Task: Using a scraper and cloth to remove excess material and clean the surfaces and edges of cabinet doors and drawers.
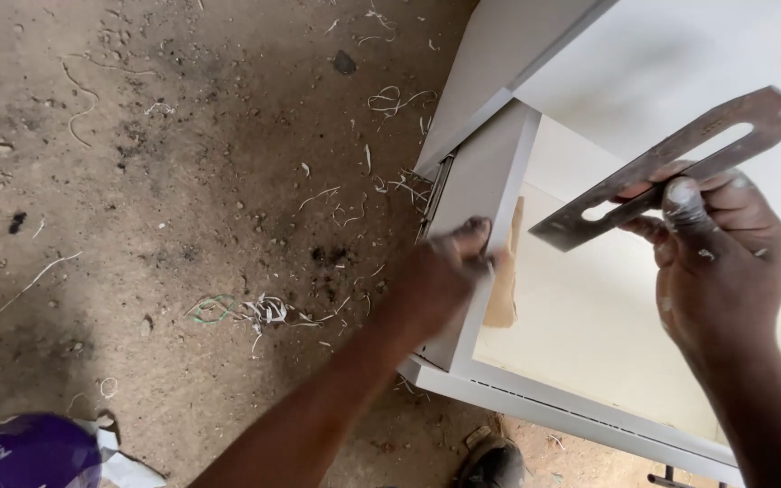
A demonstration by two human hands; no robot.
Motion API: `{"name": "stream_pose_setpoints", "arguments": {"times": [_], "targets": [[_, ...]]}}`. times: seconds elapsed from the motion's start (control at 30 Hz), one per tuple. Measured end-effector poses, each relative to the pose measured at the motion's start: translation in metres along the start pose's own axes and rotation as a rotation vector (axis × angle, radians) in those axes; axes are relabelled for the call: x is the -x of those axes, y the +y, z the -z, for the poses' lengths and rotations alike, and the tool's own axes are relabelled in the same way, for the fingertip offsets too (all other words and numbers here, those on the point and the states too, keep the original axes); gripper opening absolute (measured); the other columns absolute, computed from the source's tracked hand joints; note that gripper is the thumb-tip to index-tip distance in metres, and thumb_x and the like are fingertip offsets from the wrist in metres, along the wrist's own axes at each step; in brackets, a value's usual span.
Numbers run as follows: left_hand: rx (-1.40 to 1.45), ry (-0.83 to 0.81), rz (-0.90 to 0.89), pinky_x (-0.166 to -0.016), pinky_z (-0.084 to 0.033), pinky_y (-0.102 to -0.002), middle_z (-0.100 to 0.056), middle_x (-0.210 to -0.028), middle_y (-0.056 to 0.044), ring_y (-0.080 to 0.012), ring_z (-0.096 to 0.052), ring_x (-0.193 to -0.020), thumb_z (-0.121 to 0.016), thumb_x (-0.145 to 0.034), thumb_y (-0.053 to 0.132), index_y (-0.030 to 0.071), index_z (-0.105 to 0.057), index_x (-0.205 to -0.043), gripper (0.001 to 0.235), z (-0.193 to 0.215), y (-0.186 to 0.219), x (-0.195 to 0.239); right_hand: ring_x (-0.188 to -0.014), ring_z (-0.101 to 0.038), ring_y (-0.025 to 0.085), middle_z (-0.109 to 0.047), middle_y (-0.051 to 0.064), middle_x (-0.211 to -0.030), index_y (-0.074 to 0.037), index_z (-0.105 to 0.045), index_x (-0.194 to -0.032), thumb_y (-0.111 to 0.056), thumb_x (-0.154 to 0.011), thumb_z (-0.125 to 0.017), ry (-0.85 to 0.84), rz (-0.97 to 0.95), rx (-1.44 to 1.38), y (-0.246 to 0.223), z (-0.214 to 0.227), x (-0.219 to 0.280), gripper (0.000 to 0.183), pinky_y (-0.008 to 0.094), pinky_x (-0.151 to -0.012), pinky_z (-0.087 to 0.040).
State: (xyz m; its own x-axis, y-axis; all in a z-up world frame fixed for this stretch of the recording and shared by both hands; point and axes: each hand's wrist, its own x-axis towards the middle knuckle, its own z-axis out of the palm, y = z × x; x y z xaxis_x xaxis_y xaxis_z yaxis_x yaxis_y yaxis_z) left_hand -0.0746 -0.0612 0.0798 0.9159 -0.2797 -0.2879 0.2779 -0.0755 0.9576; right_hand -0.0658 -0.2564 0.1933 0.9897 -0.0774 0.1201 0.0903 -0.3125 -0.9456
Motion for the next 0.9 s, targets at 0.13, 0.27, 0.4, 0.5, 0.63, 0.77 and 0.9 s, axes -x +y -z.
{"name": "stream_pose_setpoints", "arguments": {"times": [0.13, 0.27, 0.4, 0.5, 0.63, 0.77, 0.9], "targets": [[-0.178, -0.072, 0.090, -0.105, -0.053, -0.038, -0.041, -0.156, -0.019, -0.0361, -0.055, -0.134, -0.053, -0.102, 0.022, 0.002, -0.042, -0.150, 0.054, 0.000, 0.017, 0.062, -0.110, -0.068, 0.013, -0.068, -0.003, -0.113, -0.020, -0.058, -0.115, -0.036, -0.114, -0.057, -0.018, -0.017, 0.120, 0.005, 0.016, -0.005, 0.015, 0.033, -0.101, -0.058], [-0.372, -0.283, 0.247, -0.084, -0.065, -0.035, -0.063, -0.134, -0.019, -0.0293, -0.073, -0.109, -0.057, -0.103, 0.021, 0.005, -0.056, -0.139, 0.040, 0.004, 0.013, 0.089, -0.103, -0.074, 0.016, -0.069, 0.004, -0.104, -0.018, -0.057, -0.112, -0.041, -0.114, -0.053, -0.083, -0.080, 0.051, -0.004, 0.007, -0.008, 0.023, 0.034, -0.082, -0.064], [-0.397, -0.356, 0.289, -0.105, -0.052, -0.040, -0.059, -0.144, -0.010, -0.0273, -0.067, -0.123, -0.069, -0.097, 0.031, 0.007, -0.064, -0.133, 0.043, 0.024, 0.026, 0.097, -0.086, -0.069, 0.026, -0.062, 0.007, -0.095, -0.014, -0.050, -0.108, -0.021, -0.118, -0.039, 0.013, -0.274, -0.149, -0.014, -0.009, -0.012, 0.017, 0.032, -0.066, -0.053], [-0.378, -0.355, 0.245, -0.105, -0.051, -0.034, -0.063, -0.142, -0.007, -0.0212, -0.068, -0.121, -0.079, -0.085, 0.037, 0.014, -0.072, -0.127, 0.049, 0.031, 0.003, 0.098, -0.082, -0.067, 0.026, -0.067, 0.004, -0.086, -0.016, -0.062, -0.128, -0.039, -0.109, -0.051, -0.208, -0.336, -0.363, -0.009, -0.006, -0.020, 0.032, 0.034, -0.072, -0.053], [-0.262, -0.276, 0.284, -0.053, -0.048, -0.028, -0.075, -0.130, 0.004, -0.0075, -0.050, -0.047, -0.080, -0.082, 0.036, 0.025, -0.078, -0.117, 0.036, 0.050, 0.010, 0.107, -0.079, -0.066, 0.026, -0.069, 0.012, -0.086, -0.004, -0.067, -0.130, -0.060, -0.091, -0.066, -0.330, -0.411, -0.579, -0.020, -0.027, -0.025, 0.068, 0.037, -0.079, -0.056], [0.058, -0.159, 0.233, -0.070, -0.045, -0.024, -0.069, -0.080, 0.007, -0.0078, -0.062, -0.076, -0.087, -0.069, 0.034, 0.018, -0.086, -0.093, 0.029, 0.049, -0.010, 0.111, -0.079, -0.066, 0.023, -0.066, 0.006, -0.086, 0.003, -0.061, -0.131, -0.024, -0.106, -0.047, -0.282, -0.438, -0.379, -0.012, -0.039, -0.043, 0.040, 0.035, -0.075, -0.058], [0.403, -0.113, 0.097, -0.079, -0.050, -0.025, -0.072, -0.090, 0.003, -0.0101, -0.065, -0.086, -0.090, -0.067, 0.028, 0.013, -0.086, -0.099, 0.035, 0.035, -0.048, 0.113, -0.091, -0.073, 0.026, -0.074, 0.013, -0.121, 0.004, -0.060, -0.118, -0.009, -0.112, -0.033, -0.232, -0.559, 0.152, -0.029, -0.075, -0.066, 0.030, 0.044, -0.083, -0.065]]}}
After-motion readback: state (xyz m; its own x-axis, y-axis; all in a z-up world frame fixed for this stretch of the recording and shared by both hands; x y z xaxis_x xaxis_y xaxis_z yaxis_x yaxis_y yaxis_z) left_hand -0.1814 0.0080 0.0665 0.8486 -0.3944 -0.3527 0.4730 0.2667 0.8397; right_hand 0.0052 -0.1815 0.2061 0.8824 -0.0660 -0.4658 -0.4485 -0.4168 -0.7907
